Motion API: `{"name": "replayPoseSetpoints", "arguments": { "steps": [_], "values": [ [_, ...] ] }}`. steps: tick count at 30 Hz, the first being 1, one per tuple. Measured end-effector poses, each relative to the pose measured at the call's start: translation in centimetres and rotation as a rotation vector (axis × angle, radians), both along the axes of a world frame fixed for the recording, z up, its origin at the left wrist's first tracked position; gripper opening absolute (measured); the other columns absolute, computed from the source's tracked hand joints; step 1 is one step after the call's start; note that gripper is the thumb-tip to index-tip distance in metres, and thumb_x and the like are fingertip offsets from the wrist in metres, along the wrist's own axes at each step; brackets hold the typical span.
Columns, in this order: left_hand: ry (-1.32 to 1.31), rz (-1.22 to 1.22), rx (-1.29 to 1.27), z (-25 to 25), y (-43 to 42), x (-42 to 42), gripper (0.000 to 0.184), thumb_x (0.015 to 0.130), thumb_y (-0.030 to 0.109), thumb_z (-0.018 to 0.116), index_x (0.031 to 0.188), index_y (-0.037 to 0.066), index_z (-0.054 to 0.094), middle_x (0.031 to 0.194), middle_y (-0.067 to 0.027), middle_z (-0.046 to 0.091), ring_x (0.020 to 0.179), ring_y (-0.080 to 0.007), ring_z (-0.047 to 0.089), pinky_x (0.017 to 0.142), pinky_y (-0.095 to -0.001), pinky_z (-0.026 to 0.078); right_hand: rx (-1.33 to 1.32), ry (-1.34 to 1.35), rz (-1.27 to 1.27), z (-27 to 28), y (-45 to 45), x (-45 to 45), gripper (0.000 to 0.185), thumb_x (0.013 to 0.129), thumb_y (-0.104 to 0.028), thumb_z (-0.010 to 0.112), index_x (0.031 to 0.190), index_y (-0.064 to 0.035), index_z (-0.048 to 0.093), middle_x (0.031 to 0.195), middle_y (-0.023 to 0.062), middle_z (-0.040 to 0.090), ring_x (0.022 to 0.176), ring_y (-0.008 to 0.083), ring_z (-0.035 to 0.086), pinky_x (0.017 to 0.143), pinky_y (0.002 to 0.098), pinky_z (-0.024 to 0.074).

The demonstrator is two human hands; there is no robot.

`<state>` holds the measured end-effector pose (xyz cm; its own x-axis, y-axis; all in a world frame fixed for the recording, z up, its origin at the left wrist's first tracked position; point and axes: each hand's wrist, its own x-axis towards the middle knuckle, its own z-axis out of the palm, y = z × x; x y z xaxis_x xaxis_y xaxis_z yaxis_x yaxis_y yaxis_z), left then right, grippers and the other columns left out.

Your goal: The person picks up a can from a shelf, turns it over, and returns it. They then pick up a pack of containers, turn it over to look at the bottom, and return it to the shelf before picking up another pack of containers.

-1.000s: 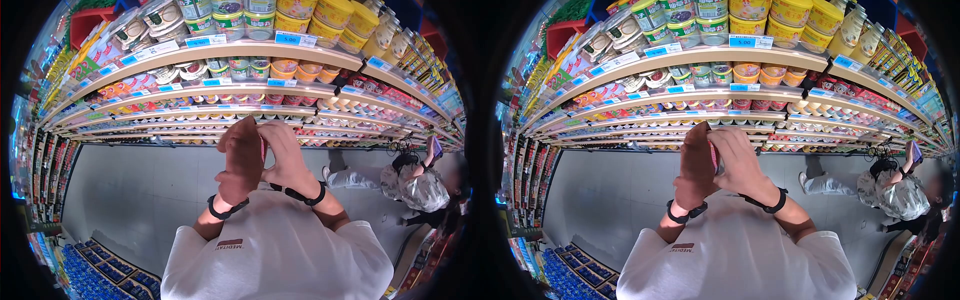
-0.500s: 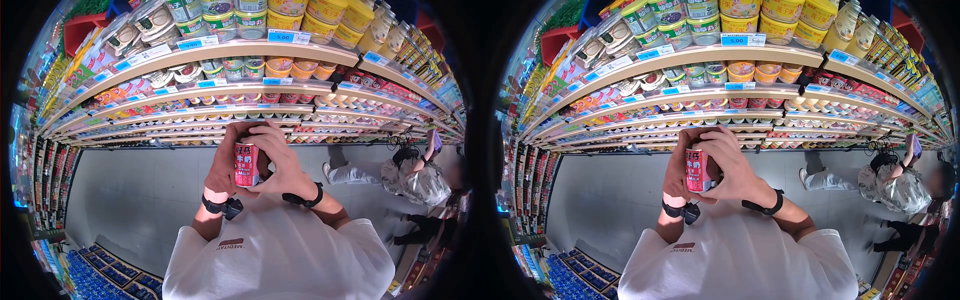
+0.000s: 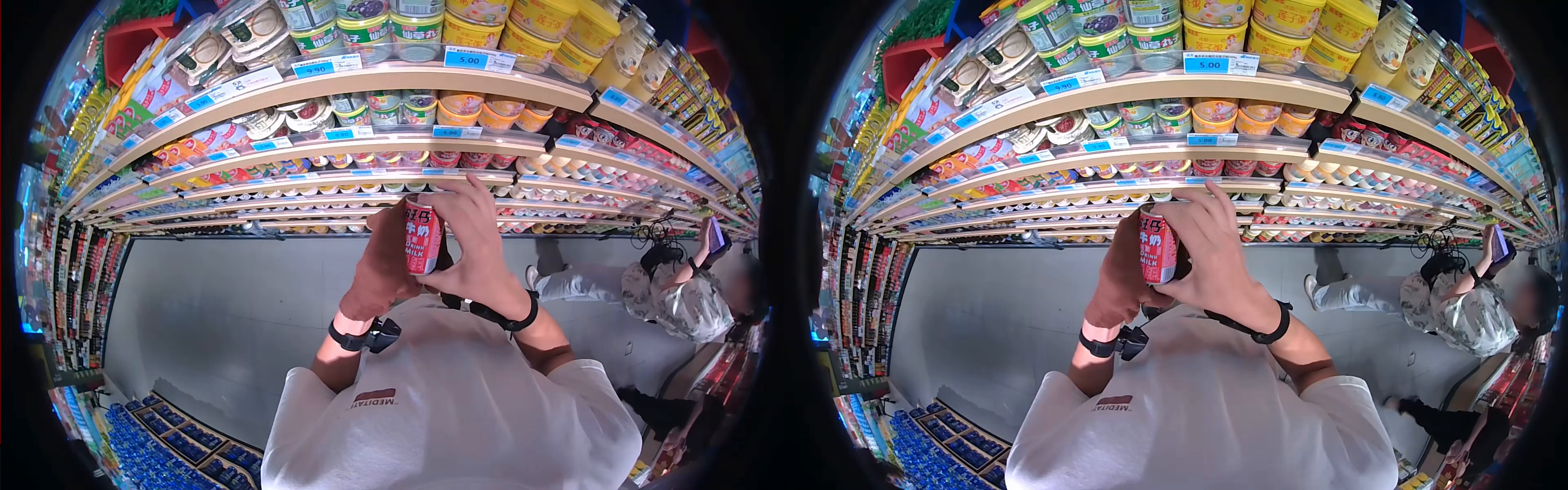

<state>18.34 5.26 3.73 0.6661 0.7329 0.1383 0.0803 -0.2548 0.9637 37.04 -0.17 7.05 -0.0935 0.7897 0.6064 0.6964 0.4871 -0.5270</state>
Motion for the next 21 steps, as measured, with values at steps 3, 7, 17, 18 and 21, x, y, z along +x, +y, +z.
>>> {"name": "replayPoseSetpoints", "arguments": {
  "steps": [3, 7, 17, 18, 21],
  "values": [
    [0.369, 0.059, 0.405, 0.9, -0.3, 0.5, 0.083, 0.075, 0.018, 0.094, 0.148, 0.003, 0.058, 0.131, -0.0093, 0.067, 0.128, -0.029, 0.062, 0.109, -0.0465, 0.048, 0.02, -0.024, -0.047, 0.4, 0.6, 0.4, 0.088, 0.057, -0.017, 0.099, 0.139, -0.0084, 0.069, 0.133, 0.0124, 0.071, 0.137, 0.0396, 0.063, 0.128, 0.0651, 0.0383],
    [1.085, 0.164, 0.943, 0.4, -1.8, 2.5, 0.065, 0.08, 0.02, 0.085, 0.135, -0.006, 0.062, 0.129, -0.0157, 0.064, 0.12, -0.0324, 0.064, 0.102, -0.0427, 0.052, 0.0, -0.108, -0.111, 0.9, 1.0, 0.2, 0.086, 0.058, -0.009, 0.093, 0.14, -0.002, 0.066, 0.129, 0.0172, 0.069, 0.132, 0.0402, 0.064, 0.126, 0.0629, 0.0412],
    [1.077, -0.081, 0.625, 3.9, -1.2, 2.0, 0.108, 0.052, 0.035, 0.098, 0.141, -0.011, 0.06, 0.132, -0.0198, 0.067, 0.126, -0.0386, 0.063, 0.114, -0.043, 0.047, 0.032, -0.181, -0.001, 1.5, 0.3, -1.0, 0.084, 0.06, -0.002, 0.09, 0.14, 0.002, 0.064, 0.128, 0.0191, 0.069, 0.125, 0.0427, 0.064, 0.108, 0.0558, 0.0489],
    [1.111, -0.16, 0.535, 4.8, -1.1, 2.0, 0.11, 0.051, 0.034, 0.099, 0.143, -0.011, 0.06, 0.135, -0.0196, 0.067, 0.128, -0.0391, 0.062, 0.116, -0.0437, 0.047, 0.013, -0.17, 0.018, 1.3, 0.2, -0.9, 0.092, 0.056, -0.008, 0.095, 0.142, 0.0003, 0.063, 0.131, 0.0185, 0.069, 0.126, 0.0422, 0.064, 0.109, 0.0561, 0.0486],
    [0.536, 0.136, 0.573, 1.7, -1.9, 0.3, 0.118, 0.053, 0.029, 0.101, 0.152, -0.009, 0.05, 0.14, -0.0175, 0.066, 0.131, -0.0368, 0.063, 0.118, -0.0466, 0.048, -0.034, -0.148, 0.077, 1.5, -0.1, -0.9, 0.105, 0.048, -0.018, 0.103, 0.144, -0.0017, 0.063, 0.133, 0.0177, 0.069, 0.128, 0.0417, 0.064, 0.111, 0.057, 0.0487]
  ]
}}
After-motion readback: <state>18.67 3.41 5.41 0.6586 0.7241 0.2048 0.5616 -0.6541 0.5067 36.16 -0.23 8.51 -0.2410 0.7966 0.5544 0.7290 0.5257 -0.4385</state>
